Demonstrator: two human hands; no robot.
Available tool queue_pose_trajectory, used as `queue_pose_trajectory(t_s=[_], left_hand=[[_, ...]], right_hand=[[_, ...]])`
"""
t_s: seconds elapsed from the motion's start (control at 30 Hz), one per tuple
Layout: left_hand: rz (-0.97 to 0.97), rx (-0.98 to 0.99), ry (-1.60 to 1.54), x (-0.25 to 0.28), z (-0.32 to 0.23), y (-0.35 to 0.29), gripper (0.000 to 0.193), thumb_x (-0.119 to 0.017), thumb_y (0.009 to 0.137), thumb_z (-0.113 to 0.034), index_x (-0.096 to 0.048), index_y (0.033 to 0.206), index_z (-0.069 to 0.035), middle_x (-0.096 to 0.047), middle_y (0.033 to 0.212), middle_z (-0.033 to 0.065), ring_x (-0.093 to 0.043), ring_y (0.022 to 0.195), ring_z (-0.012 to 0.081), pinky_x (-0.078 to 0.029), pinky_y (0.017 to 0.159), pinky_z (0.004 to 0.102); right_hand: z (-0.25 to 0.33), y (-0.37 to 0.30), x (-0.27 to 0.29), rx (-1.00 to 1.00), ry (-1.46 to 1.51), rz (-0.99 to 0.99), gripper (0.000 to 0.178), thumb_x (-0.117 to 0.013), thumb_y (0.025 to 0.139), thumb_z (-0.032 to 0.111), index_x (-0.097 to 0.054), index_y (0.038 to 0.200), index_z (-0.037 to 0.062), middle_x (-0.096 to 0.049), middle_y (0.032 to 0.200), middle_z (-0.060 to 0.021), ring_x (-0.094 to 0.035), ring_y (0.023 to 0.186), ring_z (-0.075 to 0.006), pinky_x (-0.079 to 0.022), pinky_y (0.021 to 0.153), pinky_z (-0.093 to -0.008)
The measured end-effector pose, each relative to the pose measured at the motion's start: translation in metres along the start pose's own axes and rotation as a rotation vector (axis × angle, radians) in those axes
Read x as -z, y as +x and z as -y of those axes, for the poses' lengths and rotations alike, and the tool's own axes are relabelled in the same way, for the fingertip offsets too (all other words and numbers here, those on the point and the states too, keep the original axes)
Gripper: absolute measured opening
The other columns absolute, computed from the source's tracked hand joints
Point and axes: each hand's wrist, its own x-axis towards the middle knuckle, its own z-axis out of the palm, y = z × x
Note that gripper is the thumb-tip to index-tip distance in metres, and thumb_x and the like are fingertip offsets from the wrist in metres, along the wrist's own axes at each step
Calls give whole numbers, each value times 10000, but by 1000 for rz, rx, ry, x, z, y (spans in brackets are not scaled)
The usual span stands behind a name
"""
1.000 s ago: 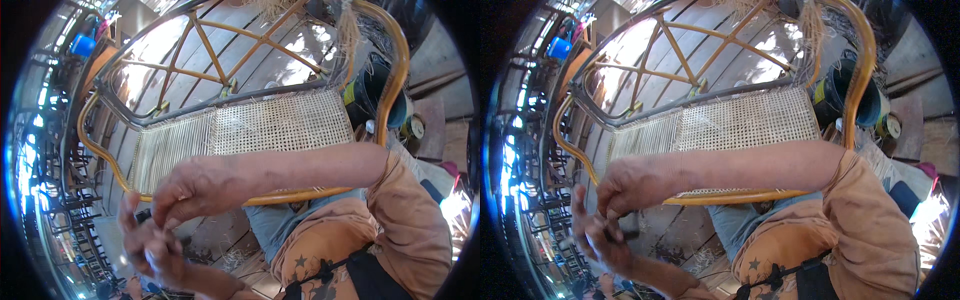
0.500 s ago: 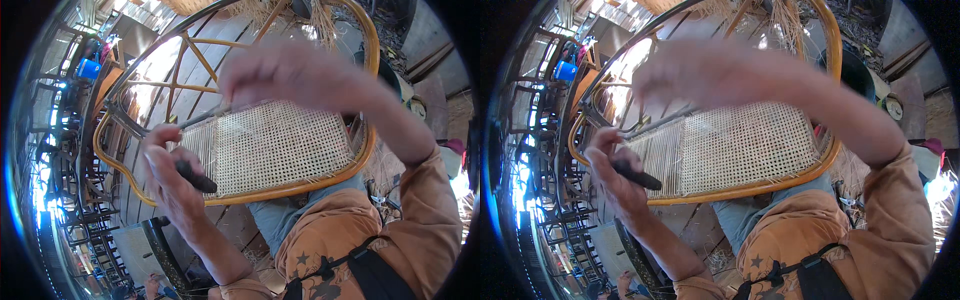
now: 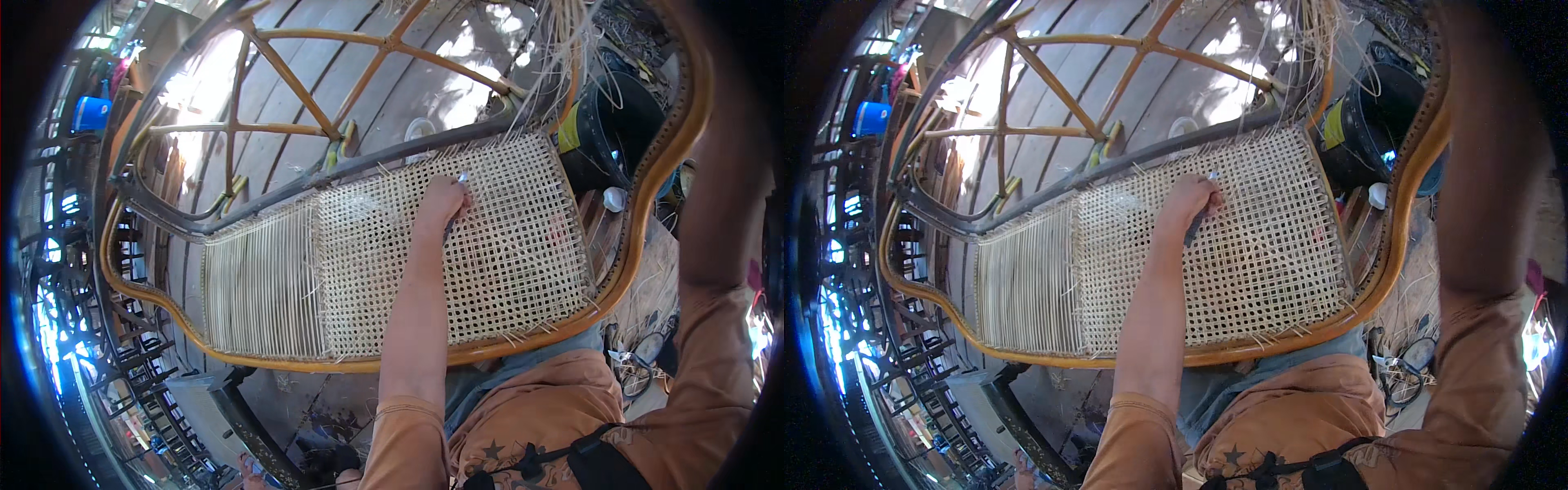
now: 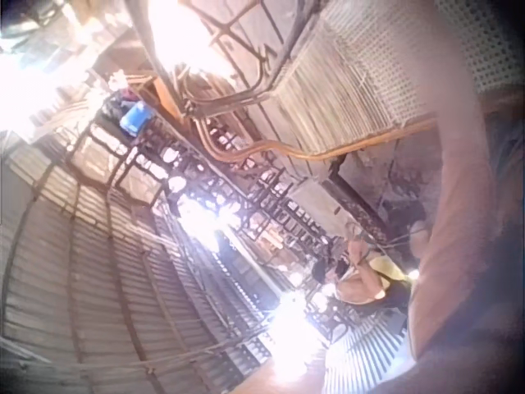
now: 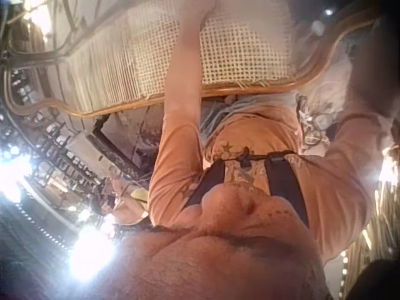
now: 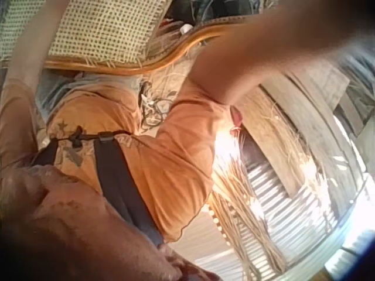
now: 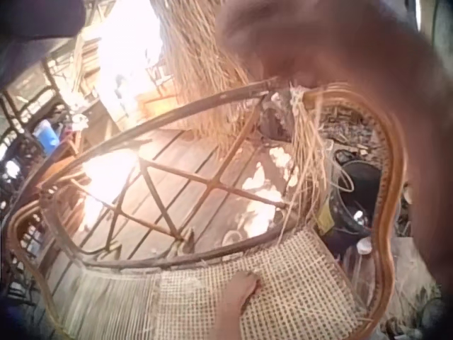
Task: The recorder is weaving and trimming rattan strands on a chair frame in a workshop.
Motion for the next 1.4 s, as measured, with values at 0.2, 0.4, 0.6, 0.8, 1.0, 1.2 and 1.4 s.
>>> queue_pose_trajectory(t_s=[0.2,0.4,0.6,0.8,1.0,1.2,1.4], left_hand=[[-25,153,377,62,8,-36,255,-496,861,-202,-587,768,17,-547,608,56,-514,502,131,-426,498,285],[-21,123,1072,52,-8,-36,265,-513,838,-229,-651,922,-19,-662,898,160,-646,849,303,-500,750,411],[-16,135,1248,38,-35,-25,235,-506,782,-149,-664,909,-31,-658,925,164,-641,874,310,-501,766,401],[105,112,1246,37,-25,-13,240,-525,797,-177,-664,914,-20,-652,952,176,-641,889,303,-507,767,406],[-14,-45,1129,39,-4,-17,326,-541,819,-313,-663,909,-24,-647,968,179,-636,903,304,-500,793,403],[19,216,1230,66,-29,-45,303,-501,855,-295,-667,922,-50,-670,912,140,-656,870,268,-513,741,391],[-132,95,1224,89,-28,-99,324,-521,850,-331,-666,881,-43,-664,882,152,-647,847,299,-504,753,385]], right_hand=[[-72,-78,-178,-507,-179,774,202,-537,827,238,-620,879,62,-611,827,-170,-609,778,-309,-471,727,-414],[-119,-144,-216,-907,-117,840,168,-549,767,130,-663,859,47,-648,827,-160,-630,784,-298,-491,735,-398],[-119,-142,-226,-974,-161,820,169,-552,713,122,-655,799,20,-636,780,-192,-628,752,-309,-491,690,-391],[-127,-145,-227,-874,-111,783,163,-559,659,134,-652,736,24,-629,752,-203,-626,721,-333,-481,641,-416],[-121,-148,-240,-925,-266,865,146,-566,727,142,-669,813,84,-655,830,-154,-634,793,-310,-483,711,-421],[-88,-140,-219,-688,-473,713,181,-502,822,154,-666,844,81,-668,867,-120,-639,836,-276,-466,768,-435],[-71,-125,-240,-721,365,517,214,-571,875,223,-597,807,22,-548,614,-55,-472,552,-149,-414,555,-302]])
